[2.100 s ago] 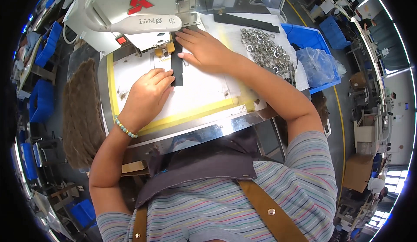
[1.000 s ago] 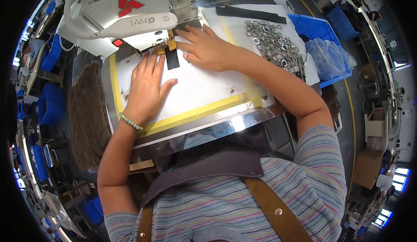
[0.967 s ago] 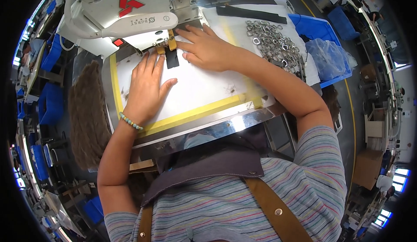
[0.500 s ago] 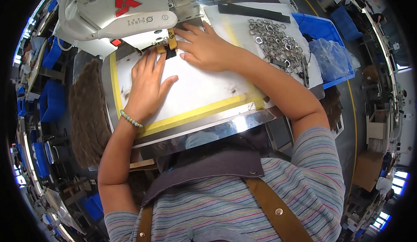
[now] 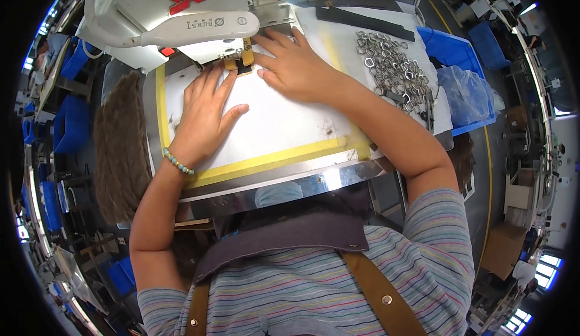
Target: Attaching metal D-rings and leather tabs to faux-fur strips using an industrial sewing machine.
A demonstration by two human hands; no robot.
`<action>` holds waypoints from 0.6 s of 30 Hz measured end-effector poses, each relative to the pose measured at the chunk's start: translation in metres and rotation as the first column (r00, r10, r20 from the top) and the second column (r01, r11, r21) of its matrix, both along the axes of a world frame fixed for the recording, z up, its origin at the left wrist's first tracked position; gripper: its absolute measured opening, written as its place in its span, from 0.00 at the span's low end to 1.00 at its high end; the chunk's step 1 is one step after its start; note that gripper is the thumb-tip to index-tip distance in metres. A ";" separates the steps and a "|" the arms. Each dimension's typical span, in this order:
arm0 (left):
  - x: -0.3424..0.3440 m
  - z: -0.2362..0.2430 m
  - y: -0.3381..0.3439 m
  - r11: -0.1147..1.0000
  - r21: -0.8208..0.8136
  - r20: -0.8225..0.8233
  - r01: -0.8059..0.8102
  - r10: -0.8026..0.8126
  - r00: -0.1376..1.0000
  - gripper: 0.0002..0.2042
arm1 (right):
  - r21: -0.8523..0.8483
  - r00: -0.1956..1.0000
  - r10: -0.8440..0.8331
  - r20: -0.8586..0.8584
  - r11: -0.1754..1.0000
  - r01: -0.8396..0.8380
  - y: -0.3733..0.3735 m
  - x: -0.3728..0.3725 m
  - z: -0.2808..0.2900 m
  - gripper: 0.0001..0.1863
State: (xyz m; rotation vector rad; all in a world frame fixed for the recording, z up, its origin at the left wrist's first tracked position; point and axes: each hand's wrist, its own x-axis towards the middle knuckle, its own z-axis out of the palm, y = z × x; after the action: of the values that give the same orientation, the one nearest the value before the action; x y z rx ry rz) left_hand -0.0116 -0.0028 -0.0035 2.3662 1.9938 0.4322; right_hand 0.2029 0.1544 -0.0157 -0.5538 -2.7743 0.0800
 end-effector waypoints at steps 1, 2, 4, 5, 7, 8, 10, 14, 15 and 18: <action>0.001 0.000 0.001 1.000 -0.010 0.001 -0.001 0.001 1.000 0.36 | 0.000 1.000 0.001 0.001 1.000 -0.001 0.000 0.001 0.000 0.28; 0.002 -0.001 0.001 1.000 -0.010 0.001 -0.001 0.001 1.000 0.36 | -0.007 1.000 0.000 0.009 1.000 0.000 0.001 0.002 0.001 0.28; 0.002 -0.003 0.001 1.000 0.009 -0.011 -0.016 0.016 1.000 0.36 | -0.013 1.000 0.003 0.017 1.000 -0.002 -0.001 0.003 0.005 0.28; 0.003 -0.002 0.001 1.000 0.009 -0.011 -0.018 0.018 1.000 0.36 | -0.011 0.999 -0.004 0.053 1.000 0.004 -0.003 0.006 0.007 0.28; 0.003 -0.001 -0.001 1.000 0.014 -0.002 -0.018 0.018 1.000 0.36 | -0.010 0.996 0.001 0.091 1.000 0.000 -0.008 0.009 0.014 0.28; 0.003 0.000 -0.001 1.000 0.014 0.001 -0.025 0.025 1.000 0.36 | -0.019 0.990 0.015 0.141 1.000 -0.012 -0.010 0.011 0.019 0.28; 0.004 0.002 0.000 1.000 0.020 0.028 0.002 -0.002 1.000 0.35 | -0.028 0.980 0.033 0.198 0.999 -0.028 -0.015 0.015 0.025 0.29; 0.003 0.001 0.000 1.000 0.022 0.011 -0.013 0.013 1.000 0.35 | -0.026 0.971 0.043 0.237 0.999 -0.037 -0.021 0.013 0.033 0.29; 0.000 0.000 0.000 1.000 0.027 -0.001 -0.010 0.010 1.000 0.35 | -0.027 0.968 0.044 0.246 0.999 -0.039 -0.022 0.010 0.035 0.30; -0.002 0.003 -0.011 0.999 0.014 -0.027 -0.031 0.032 0.999 0.36 | -0.079 0.969 0.059 0.240 0.996 -0.041 -0.024 0.005 0.038 0.28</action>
State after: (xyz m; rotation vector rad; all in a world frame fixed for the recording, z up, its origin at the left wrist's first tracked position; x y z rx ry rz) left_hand -0.0134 -0.0141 -0.0003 2.3642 2.0489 0.4181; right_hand 0.2081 0.1302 0.0225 -0.5450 -3.0344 0.1352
